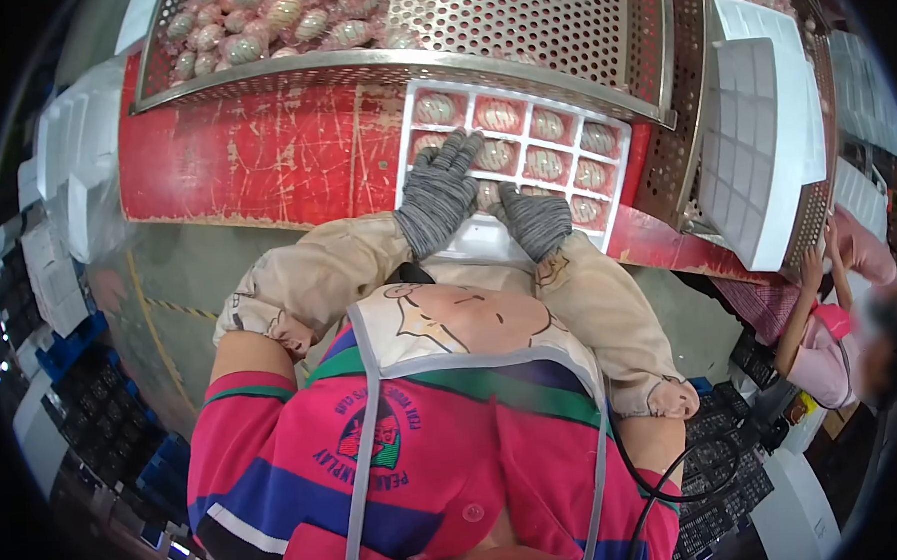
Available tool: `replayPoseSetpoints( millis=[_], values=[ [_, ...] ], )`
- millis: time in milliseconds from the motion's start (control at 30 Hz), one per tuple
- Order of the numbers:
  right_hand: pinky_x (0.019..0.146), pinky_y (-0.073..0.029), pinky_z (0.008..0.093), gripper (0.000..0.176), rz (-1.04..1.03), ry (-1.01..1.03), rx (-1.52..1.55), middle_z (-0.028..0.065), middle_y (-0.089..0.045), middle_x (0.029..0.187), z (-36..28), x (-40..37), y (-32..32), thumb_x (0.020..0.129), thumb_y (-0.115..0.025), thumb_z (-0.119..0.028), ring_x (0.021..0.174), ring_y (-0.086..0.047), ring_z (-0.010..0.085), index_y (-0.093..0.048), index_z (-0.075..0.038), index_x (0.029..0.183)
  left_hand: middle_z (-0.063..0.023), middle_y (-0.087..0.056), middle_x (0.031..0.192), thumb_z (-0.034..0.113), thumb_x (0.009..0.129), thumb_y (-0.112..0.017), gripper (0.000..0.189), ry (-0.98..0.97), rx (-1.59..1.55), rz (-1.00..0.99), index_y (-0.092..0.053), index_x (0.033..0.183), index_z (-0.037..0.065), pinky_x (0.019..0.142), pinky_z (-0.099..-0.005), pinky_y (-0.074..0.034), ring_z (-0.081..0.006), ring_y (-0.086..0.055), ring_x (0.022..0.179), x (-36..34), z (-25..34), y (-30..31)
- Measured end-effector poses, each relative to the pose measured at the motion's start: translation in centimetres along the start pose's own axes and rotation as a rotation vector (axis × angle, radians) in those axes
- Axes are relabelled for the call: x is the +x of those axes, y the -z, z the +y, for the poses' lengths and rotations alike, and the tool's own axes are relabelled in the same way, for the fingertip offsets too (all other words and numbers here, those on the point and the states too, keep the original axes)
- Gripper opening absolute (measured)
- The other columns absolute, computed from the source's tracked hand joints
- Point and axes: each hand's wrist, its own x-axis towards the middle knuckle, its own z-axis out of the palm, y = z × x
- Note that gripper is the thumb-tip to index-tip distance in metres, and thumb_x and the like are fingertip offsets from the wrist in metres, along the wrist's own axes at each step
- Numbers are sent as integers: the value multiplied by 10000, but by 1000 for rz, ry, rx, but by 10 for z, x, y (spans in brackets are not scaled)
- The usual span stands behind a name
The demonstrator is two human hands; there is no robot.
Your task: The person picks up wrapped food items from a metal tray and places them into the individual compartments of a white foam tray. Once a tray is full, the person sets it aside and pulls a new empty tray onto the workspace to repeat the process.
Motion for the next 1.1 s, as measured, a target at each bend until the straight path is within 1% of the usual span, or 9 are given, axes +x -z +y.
replayPoseSetpoints(
  millis=[200,267,300,333,700,800,867,1000,1100],
  values=[
    [580,-475,453,403,-35,-79,-43,109,-637,841,-5,-1,3,865,-511,-448,793,-625,285,-559,-115,1086,-109,-614,1072,156,768,-668,192,-195,226,810,-632,938,75,799,-408,-472,-303,-596,967,67,-72,87],
    [589,-475,447,398,-133,-119,2,107,-641,822,-3,0,5,869,-509,-443,785,-627,284,-553,-110,1081,-156,-620,991,134,799,-655,229,178,147,363,-612,1009,57,780,-356,-490,-261,-603,932,96,-108,125],
    [604,-473,444,400,-223,-193,56,111,-644,804,-7,2,11,868,-513,-445,763,-628,283,-553,-107,1078,-144,-318,1447,499,803,-598,734,520,-294,-205,-348,1400,152,1118,-334,-188,-234,-281,1331,108,-112,158],
    [604,-473,444,400,-222,-211,54,111,-644,804,-8,2,13,868,-513,-445,763,-628,283,-553,-107,1078,-167,-624,1002,138,763,-682,345,287,-211,-163,-584,1084,60,784,-347,-490,-272,-609,936,133,-179,115],
    [642,-501,407,345,198,-231,179,133,-669,861,-10,-21,2,877,-533,-406,788,-648,283,-613,-142,1083,-159,-628,1018,132,731,-705,476,75,219,-444,-535,1168,51,783,-343,-490,-260,-614,928,181,-156,120],
    [664,-508,387,247,406,-320,453,116,-664,859,-15,-39,15,865,-565,-280,780,-644,271,-611,-152,1072,-157,-629,1022,130,723,-711,512,-37,-42,-383,-522,1191,48,783,-343,-490,-256,-616,926,183,-185,123],
    [630,-512,328,224,487,-285,480,93,-666,829,-13,-42,11,866,-597,-217,705,-648,225,-618,-108,1061,-96,-611,1030,57,666,-766,633,154,-414,49,-473,1225,6,782,-295,-503,-171,-596,897,144,-134,131],
    [582,-476,230,364,314,-526,1416,56,-603,860,-27,-20,41,878,-615,-236,691,-556,85,-539,-21,1162,-89,-571,1073,99,700,-786,644,114,-1206,-18,-438,1236,15,840,-285,-491,-161,-545,990,96,-147,80],
    [576,-483,233,459,304,-378,1611,88,-591,944,-45,12,64,866,-632,-227,725,-573,103,-461,-6,1230,-93,-554,1103,90,734,-759,640,83,-795,80,-418,1271,23,872,-297,-473,-156,-528,1010,18,-44,89]
  ],
)
